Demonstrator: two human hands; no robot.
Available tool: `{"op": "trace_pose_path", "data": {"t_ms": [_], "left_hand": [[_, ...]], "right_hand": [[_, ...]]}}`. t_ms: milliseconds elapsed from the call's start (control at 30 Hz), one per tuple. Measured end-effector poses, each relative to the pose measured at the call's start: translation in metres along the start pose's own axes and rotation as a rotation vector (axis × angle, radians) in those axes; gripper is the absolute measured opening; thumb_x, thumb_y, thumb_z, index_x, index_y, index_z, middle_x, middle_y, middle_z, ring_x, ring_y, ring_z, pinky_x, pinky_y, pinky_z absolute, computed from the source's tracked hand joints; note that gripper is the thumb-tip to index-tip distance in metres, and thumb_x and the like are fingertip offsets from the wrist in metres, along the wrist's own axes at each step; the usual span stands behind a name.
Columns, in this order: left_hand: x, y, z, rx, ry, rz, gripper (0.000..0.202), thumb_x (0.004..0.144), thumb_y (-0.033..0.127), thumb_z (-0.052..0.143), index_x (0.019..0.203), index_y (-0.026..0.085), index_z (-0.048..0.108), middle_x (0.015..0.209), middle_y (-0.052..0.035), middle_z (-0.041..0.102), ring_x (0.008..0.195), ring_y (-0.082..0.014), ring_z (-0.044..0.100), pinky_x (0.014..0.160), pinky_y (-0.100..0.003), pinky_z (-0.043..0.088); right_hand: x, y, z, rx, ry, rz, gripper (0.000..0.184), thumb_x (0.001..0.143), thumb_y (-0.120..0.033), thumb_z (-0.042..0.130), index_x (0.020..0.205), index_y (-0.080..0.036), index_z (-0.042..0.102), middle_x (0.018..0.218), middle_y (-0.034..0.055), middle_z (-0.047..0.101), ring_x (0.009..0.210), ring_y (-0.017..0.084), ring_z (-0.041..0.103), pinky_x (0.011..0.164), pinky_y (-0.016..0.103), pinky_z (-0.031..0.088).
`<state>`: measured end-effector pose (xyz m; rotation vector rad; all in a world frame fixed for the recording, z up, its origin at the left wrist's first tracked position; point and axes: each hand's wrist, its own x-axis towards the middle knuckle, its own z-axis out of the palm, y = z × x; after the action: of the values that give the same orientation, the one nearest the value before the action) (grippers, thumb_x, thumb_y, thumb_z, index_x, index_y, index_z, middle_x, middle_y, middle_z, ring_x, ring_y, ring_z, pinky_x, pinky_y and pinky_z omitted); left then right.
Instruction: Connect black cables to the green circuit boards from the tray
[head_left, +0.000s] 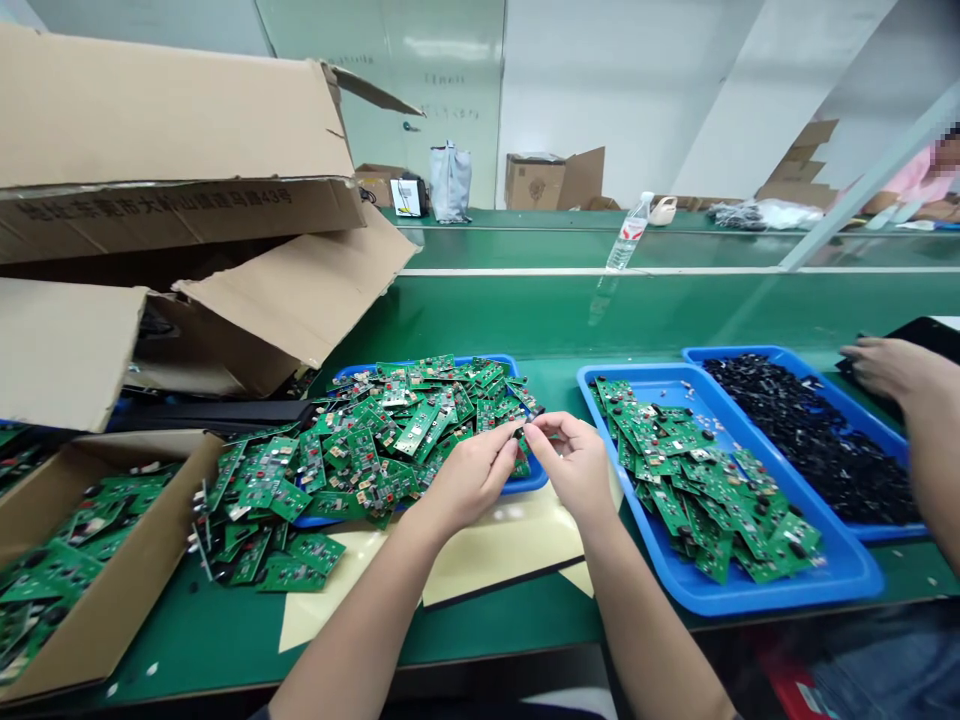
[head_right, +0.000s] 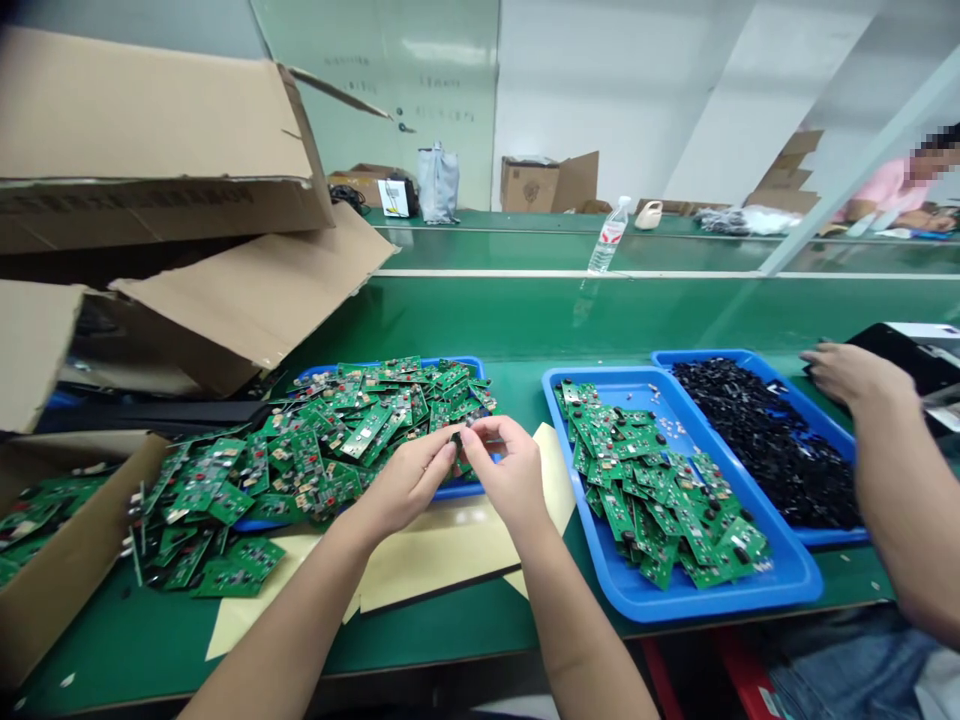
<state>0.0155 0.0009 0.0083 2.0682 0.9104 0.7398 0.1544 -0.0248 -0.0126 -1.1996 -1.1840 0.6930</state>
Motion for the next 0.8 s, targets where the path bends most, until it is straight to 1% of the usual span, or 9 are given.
{"op": "trace_pose_path", "data": {"t_ms": [100,200,333,400,467,500,533,667,800], "left_hand": [[0.000,-0.002,-0.001,0.019,-0.023,0.021,0.036,0.092,0.029,0.037,0.120,0.020,0.057,0.112,-0.0092,0.065,0.101,-0.0220,0.059,0.088,-0.032,0.044],[0.000,-0.004,-0.003,0.014,-0.069,0.044,0.038,0.093,0.028,0.037,0.126,0.021,0.053,0.121,-0.0098,0.059,0.108,-0.0212,0.055,0.094,-0.033,0.040],[0.001,-0.005,-0.006,-0.037,-0.088,0.015,0.035,0.091,0.031,0.042,0.123,0.021,0.054,0.107,-0.0087,0.060,0.093,-0.0188,0.056,0.081,-0.029,0.045],[0.002,-0.005,-0.008,-0.030,-0.055,0.010,0.029,0.092,0.031,0.041,0.108,0.019,0.062,0.092,-0.0068,0.060,0.083,-0.0177,0.055,0.075,-0.028,0.045],[0.003,-0.004,-0.010,-0.020,-0.039,0.019,0.030,0.092,0.030,0.039,0.090,0.018,0.066,0.082,-0.0058,0.059,0.081,-0.0176,0.054,0.075,-0.028,0.044],[0.004,-0.004,-0.011,-0.022,-0.044,0.022,0.030,0.092,0.030,0.039,0.086,0.017,0.066,0.080,-0.0056,0.059,0.081,-0.0177,0.054,0.075,-0.028,0.044],[0.004,-0.004,-0.012,-0.032,-0.051,0.018,0.029,0.091,0.030,0.041,0.086,0.017,0.066,0.080,-0.0054,0.059,0.081,-0.0177,0.055,0.075,-0.028,0.044],[0.002,-0.007,-0.012,-0.130,-0.048,-0.057,0.023,0.086,0.030,0.053,0.103,0.020,0.063,0.092,-0.0049,0.059,0.079,-0.0157,0.058,0.073,-0.028,0.048],[0.000,-0.012,-0.007,-0.219,0.006,-0.109,0.028,0.080,0.030,0.061,0.106,0.018,0.061,0.099,-0.0065,0.059,0.082,-0.0167,0.062,0.074,-0.030,0.051]], "right_hand": [[0.001,0.001,0.000,0.029,0.012,0.047,0.014,0.076,-0.032,0.061,0.073,-0.019,0.060,0.065,0.0015,0.064,0.059,0.015,0.061,0.054,0.026,0.053],[0.002,0.003,-0.002,0.084,0.010,0.091,0.015,0.077,-0.032,0.061,0.071,-0.018,0.058,0.065,0.0010,0.063,0.057,0.014,0.060,0.053,0.025,0.052],[0.002,0.003,-0.004,0.130,-0.010,0.098,0.014,0.077,-0.032,0.062,0.073,-0.019,0.059,0.067,0.0006,0.062,0.060,0.013,0.059,0.054,0.025,0.051],[0.002,0.003,-0.005,0.136,-0.024,0.086,0.012,0.077,-0.030,0.062,0.073,-0.019,0.059,0.068,-0.0001,0.061,0.061,0.013,0.059,0.056,0.024,0.051],[0.002,0.002,-0.006,0.133,-0.032,0.074,0.011,0.076,-0.029,0.063,0.073,-0.019,0.059,0.068,-0.0008,0.060,0.061,0.012,0.058,0.057,0.023,0.050],[0.003,0.002,-0.006,0.133,-0.039,0.073,0.011,0.077,-0.028,0.062,0.072,-0.019,0.059,0.068,-0.0010,0.059,0.061,0.012,0.057,0.057,0.023,0.050],[0.003,0.001,-0.006,0.135,-0.047,0.075,0.011,0.077,-0.028,0.062,0.072,-0.019,0.059,0.067,-0.0012,0.059,0.061,0.011,0.057,0.057,0.022,0.049],[0.003,0.001,-0.005,0.118,-0.081,0.086,0.011,0.077,-0.028,0.061,0.072,-0.018,0.059,0.068,-0.0009,0.058,0.062,0.012,0.056,0.057,0.022,0.049],[0.004,0.001,-0.005,0.036,-0.099,-0.001,0.007,0.077,-0.024,0.060,0.071,-0.019,0.059,0.072,0.0007,0.058,0.069,0.013,0.057,0.062,0.024,0.050]]}}
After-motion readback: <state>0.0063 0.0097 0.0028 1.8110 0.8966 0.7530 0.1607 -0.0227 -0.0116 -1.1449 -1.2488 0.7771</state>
